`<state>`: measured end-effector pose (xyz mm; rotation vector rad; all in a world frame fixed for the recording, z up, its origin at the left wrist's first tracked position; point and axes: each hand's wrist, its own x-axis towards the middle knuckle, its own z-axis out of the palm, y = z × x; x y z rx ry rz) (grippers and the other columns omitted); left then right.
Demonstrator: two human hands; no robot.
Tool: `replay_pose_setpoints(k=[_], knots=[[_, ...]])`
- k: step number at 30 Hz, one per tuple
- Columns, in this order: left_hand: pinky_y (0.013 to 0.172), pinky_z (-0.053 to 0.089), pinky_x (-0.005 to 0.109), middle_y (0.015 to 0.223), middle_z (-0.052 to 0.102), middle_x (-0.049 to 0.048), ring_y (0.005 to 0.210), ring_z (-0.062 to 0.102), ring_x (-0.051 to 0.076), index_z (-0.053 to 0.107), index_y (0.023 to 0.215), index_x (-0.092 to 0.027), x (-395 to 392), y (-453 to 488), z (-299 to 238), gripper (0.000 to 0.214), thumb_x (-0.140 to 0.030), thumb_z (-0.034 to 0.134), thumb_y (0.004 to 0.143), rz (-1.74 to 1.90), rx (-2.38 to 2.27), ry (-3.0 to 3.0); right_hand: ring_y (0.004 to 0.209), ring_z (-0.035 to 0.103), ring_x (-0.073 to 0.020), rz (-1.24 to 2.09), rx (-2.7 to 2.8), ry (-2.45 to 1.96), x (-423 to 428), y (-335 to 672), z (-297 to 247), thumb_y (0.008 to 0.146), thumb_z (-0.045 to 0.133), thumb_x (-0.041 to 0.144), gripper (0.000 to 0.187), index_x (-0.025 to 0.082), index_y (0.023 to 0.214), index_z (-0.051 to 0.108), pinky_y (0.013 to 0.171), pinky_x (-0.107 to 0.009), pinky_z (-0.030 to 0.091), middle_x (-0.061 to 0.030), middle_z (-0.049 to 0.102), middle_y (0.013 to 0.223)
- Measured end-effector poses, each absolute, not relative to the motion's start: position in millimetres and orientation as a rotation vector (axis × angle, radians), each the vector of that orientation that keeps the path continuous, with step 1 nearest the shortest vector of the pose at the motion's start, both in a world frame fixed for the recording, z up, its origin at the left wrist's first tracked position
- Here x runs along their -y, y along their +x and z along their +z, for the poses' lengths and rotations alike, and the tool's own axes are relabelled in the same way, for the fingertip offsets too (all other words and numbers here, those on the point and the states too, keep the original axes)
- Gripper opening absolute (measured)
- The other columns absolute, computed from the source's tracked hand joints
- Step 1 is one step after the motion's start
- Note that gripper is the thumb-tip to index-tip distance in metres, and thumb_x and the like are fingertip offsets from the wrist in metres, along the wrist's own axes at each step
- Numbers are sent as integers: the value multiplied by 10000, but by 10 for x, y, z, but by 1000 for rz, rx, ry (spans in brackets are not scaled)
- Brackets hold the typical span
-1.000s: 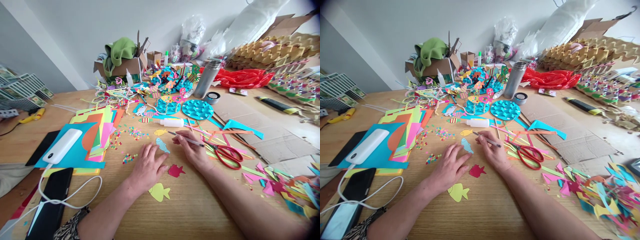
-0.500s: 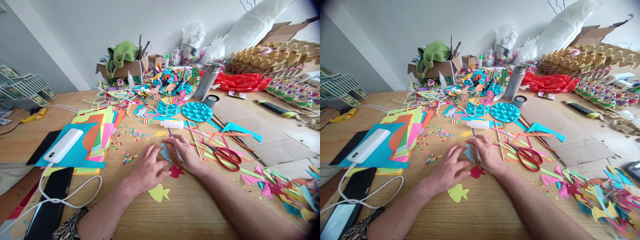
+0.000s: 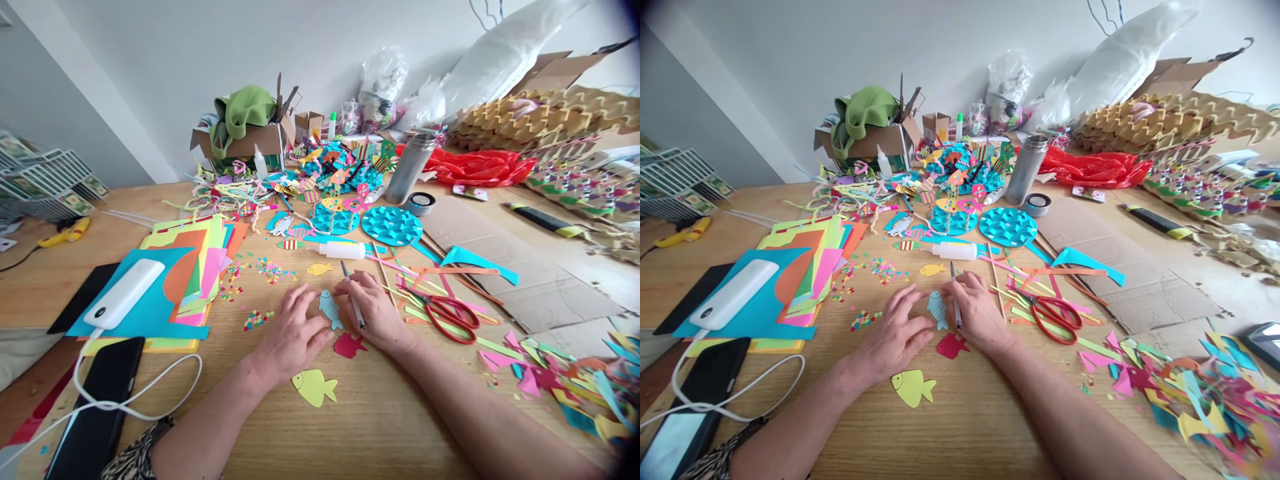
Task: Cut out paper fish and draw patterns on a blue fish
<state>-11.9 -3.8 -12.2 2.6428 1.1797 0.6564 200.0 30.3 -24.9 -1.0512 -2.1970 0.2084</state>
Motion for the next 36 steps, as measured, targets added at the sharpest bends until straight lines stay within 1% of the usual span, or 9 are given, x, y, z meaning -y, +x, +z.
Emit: replay_pose_setpoints(k=[4, 8, 11, 15, 21, 26, 29, 32, 36], knots=[[1100, 363, 561, 1341, 487, 119, 1363, 330, 325, 709, 962, -210, 55, -98, -102, 182, -308, 561, 922, 683, -1176, 2651, 1138, 531, -307, 274, 2223, -1044, -306, 2004, -260, 807, 467, 64, 423, 191, 1197, 567, 872, -454, 475, -125, 687, 1017], [1112, 329, 599, 1351, 455, 134, 1368, 309, 348, 698, 1095, -232, 99, -68, -91, 246, -347, 579, 912, 664, -1116, 2683, 1207, 498, -318, 328, 2309, -995, -309, 1984, -272, 838, 482, 91, 435, 186, 1258, 539, 945, -502, 434, -129, 683, 1050], [1108, 305, 634, 1350, 435, 134, 1368, 295, 365, 684, 1157, -270, 121, -57, -106, 288, -377, 580, 911, 617, -1095, 2700, 1171, 518, -311, 315, 2315, -1004, -310, 1974, -276, 833, 492, 85, 407, 188, 1221, 555, 994, -529, 392, -117, 687, 1035], [1112, 298, 636, 1323, 453, 124, 1381, 282, 361, 714, 1084, -278, 119, -60, -136, 245, -385, 567, 920, 594, -1129, 2691, 1091, 552, -297, 235, 2275, -1068, -310, 1986, -274, 831, 491, 90, 327, 196, 1125, 586, 1023, -540, 367, -98, 692, 936], [1114, 323, 602, 1303, 494, 121, 1372, 307, 342, 735, 1006, -243, 81, -95, -143, 210, -326, 558, 930, 675, -1206, 2685, 983, 581, -273, 134, 2221, -1083, -310, 2019, -263, 799, 485, 41, 317, 218, 1041, 588, 1031, -516, 373, -59, 670, 789], [1111, 332, 602, 1319, 507, 120, 1364, 326, 341, 733, 939, -205, 56, -109, -84, 202, -256, 538, 934, 715, -1278, 2672, 900, 588, -254, 115, 2185, -1089, -308, 2019, -246, 790, 479, 27, 281, 219, 975, 569, 998, -493, 399, -44, 687, 798], [1118, 331, 589, 1322, 507, 126, 1356, 340, 334, 721, 1013, -200, 86, -81, -49, 199, -250, 547, 928, 764, -1214, 2697, 868, 588, -247, 118, 2162, -1093, -308, 2015, -249, 789, 483, 20, 255, 205, 946, 561, 952, -468, 424, -47, 701, 821], [1114, 313, 625, 1313, 506, 120, 1356, 338, 345, 684, 1149, -256, 131, -49, -63, 262, -316, 583, 915, 686, -1082, 2766, 854, 590, -248, 125, 2143, -1109, -307, 2017, -256, 772, 506, 16, 253, 198, 939, 558, 911, -445, 439, -52, 710, 841], [1117, 297, 637, 1299, 518, 107, 1361, 331, 354, 705, 1106, -275, 143, -43, -122, 237, -343, 597, 907, 580, -1095, 2763, 857, 600, -252, 117, 2124, -1132, -309, 2023, -257, 750, 508, -6, 287, 209, 934, 556, 885, -425, 444, -45, 717, 847]])
